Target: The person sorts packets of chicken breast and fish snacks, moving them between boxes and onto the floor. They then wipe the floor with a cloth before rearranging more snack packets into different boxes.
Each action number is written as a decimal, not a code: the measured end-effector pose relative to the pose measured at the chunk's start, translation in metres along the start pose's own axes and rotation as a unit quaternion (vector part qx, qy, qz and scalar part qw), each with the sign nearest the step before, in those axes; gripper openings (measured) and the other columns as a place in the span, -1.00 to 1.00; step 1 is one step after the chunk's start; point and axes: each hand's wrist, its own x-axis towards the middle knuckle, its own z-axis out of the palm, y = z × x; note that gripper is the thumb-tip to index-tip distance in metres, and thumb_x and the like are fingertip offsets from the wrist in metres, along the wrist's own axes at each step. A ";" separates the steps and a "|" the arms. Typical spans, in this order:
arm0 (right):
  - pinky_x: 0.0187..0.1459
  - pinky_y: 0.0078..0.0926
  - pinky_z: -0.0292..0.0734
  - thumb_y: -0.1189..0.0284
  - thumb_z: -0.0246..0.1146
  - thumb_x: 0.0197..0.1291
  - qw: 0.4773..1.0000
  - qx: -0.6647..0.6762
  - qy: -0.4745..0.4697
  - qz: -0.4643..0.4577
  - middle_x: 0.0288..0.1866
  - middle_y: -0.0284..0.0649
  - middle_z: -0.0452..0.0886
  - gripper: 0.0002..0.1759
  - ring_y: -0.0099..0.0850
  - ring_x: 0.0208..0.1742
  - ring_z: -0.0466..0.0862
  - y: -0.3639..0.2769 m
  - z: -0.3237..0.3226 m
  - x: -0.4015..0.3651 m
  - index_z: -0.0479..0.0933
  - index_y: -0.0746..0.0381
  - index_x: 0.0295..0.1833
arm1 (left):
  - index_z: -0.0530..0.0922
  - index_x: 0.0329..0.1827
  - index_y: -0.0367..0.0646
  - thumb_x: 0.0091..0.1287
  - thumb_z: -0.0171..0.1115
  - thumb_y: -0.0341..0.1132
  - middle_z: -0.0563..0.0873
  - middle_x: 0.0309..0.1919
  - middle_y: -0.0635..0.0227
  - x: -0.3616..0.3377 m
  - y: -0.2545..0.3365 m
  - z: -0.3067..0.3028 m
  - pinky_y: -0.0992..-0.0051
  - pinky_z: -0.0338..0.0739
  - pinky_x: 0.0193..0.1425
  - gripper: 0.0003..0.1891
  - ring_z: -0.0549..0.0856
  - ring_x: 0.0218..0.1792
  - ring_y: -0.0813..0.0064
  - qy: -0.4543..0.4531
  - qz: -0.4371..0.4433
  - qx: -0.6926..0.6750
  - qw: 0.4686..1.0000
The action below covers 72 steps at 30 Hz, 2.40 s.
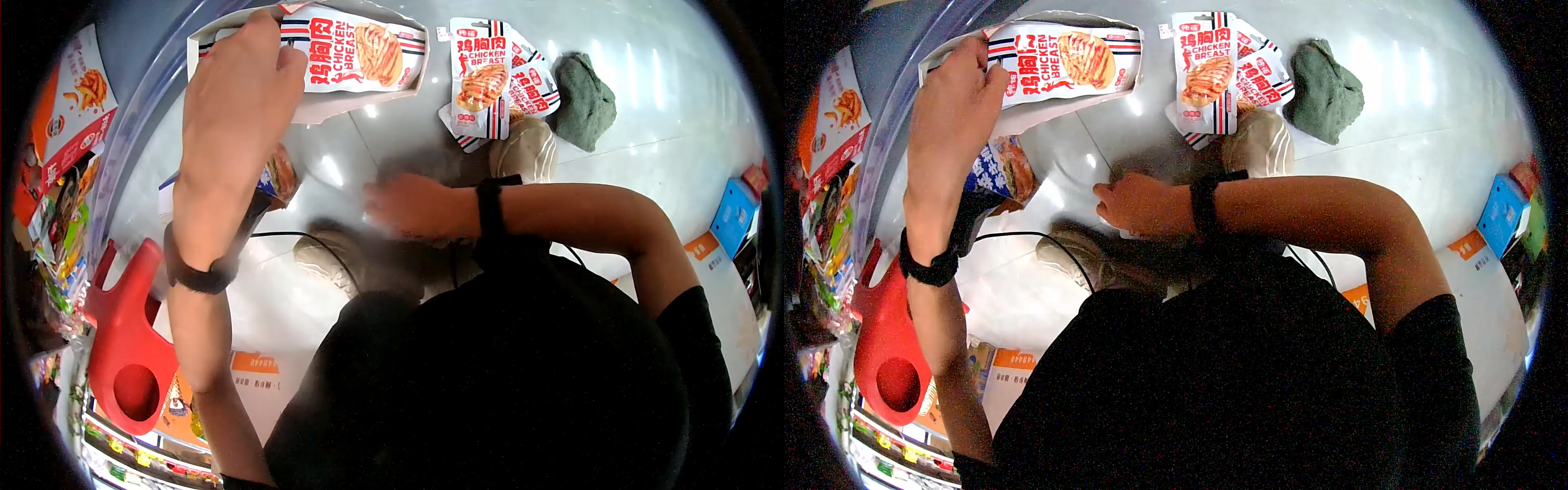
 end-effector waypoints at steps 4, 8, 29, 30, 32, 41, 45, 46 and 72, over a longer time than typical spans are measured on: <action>-0.43 -0.17 0.59 0.37 0.18 0.15 0.999 0.020 -0.025 0.027 -0.22 -0.11 0.48 -0.83 -0.11 -0.38 0.65 0.005 0.013 0.002 0.45 0.20 -0.18 | 0.52 -0.25 -0.39 0.28 0.12 -0.31 0.66 -0.40 -0.11 0.000 -0.003 0.006 0.17 0.53 -0.12 -0.77 0.68 -0.27 -0.06 0.047 -0.036 -0.038 0.998; -0.36 -0.11 0.59 0.39 0.18 0.17 0.997 0.078 -0.018 0.022 -0.23 -0.09 0.52 -0.83 -0.10 -0.30 0.66 0.009 0.004 -0.009 0.46 0.19 -0.14 | 0.52 -0.22 -0.40 0.28 0.16 -0.34 0.66 -0.40 -0.06 -0.001 -0.008 0.007 0.27 0.54 -0.12 -0.78 0.69 -0.30 0.07 -0.018 -0.081 -0.195 0.977; 0.02 -0.23 0.50 0.54 0.26 0.11 0.883 0.093 0.460 0.018 0.01 0.03 0.51 -0.59 -0.06 -0.04 0.60 0.041 -0.151 0.024 0.45 0.30 0.12 | 0.54 -0.02 -0.24 0.37 0.22 -0.33 0.35 -0.62 0.63 0.002 -0.004 -0.009 0.68 0.02 -0.59 -0.78 0.24 -0.65 0.83 -0.193 -0.172 -0.501 0.826; -0.09 -0.22 0.52 0.56 0.29 0.04 0.815 0.121 0.567 -0.007 -0.15 -0.06 0.58 -0.67 -0.06 -0.11 0.61 0.048 -0.144 0.046 0.47 0.27 -0.03 | 0.55 -0.16 -0.24 0.34 0.21 -0.34 0.35 -0.64 0.63 0.000 -0.001 -0.009 0.65 0.02 -0.60 -0.85 0.24 -0.65 0.83 -0.169 -0.179 -0.527 0.813; -0.01 -0.15 0.51 0.49 0.32 0.09 0.887 0.158 0.431 0.055 -0.05 -0.01 0.57 -0.59 0.02 -0.01 0.59 0.020 -0.172 0.020 0.42 0.27 0.08 | 0.55 -0.30 -0.25 0.31 0.21 -0.36 0.36 -0.66 0.62 -0.004 -0.002 -0.005 0.62 0.03 -0.60 -0.88 0.25 -0.66 0.82 -0.144 -0.187 -0.552 0.800; -0.08 -0.26 0.57 0.45 0.39 0.08 0.865 0.230 0.440 0.070 0.03 -0.07 0.47 -0.56 -0.11 -0.03 0.59 0.027 -0.159 0.015 0.45 0.19 0.09 | 0.51 0.03 -0.35 0.29 0.27 -0.43 0.40 -0.65 0.62 -0.003 -0.009 -0.007 0.70 0.03 -0.64 -0.71 0.25 -0.71 0.84 -0.176 -0.182 -0.560 0.789; 0.15 -0.22 0.45 0.52 0.27 0.18 0.889 0.191 0.409 0.072 0.13 0.08 0.44 -0.54 -0.05 0.14 0.52 0.026 -0.166 0.008 0.45 0.31 0.22 | 0.49 0.08 -0.37 0.25 0.34 -0.43 0.41 -0.65 0.64 -0.002 -0.007 -0.006 0.70 0.01 -0.65 -0.63 0.25 -0.72 0.86 -0.171 -0.182 -0.528 0.812; 0.19 -0.21 0.44 0.54 0.28 0.17 0.887 0.238 0.389 0.076 0.14 0.06 0.45 -0.54 -0.05 0.20 0.49 0.029 -0.165 0.009 0.46 0.31 0.21 | 0.49 0.09 -0.36 0.26 0.34 -0.42 0.42 -0.64 0.64 -0.002 -0.007 -0.006 0.70 0.01 -0.65 -0.62 0.26 -0.71 0.86 -0.168 -0.179 -0.519 0.819; 0.23 -0.20 0.43 0.26 0.58 -0.14 0.867 0.075 0.409 0.276 0.19 0.08 0.37 0.00 0.01 0.23 0.44 0.035 -0.113 -0.024 0.24 0.24 0.43 | 0.58 -0.16 -0.33 0.34 0.24 -0.35 0.33 -0.72 0.62 -0.010 0.005 -0.012 0.66 0.11 -0.58 -0.82 0.25 -0.69 0.78 -0.068 -0.234 -0.588 0.771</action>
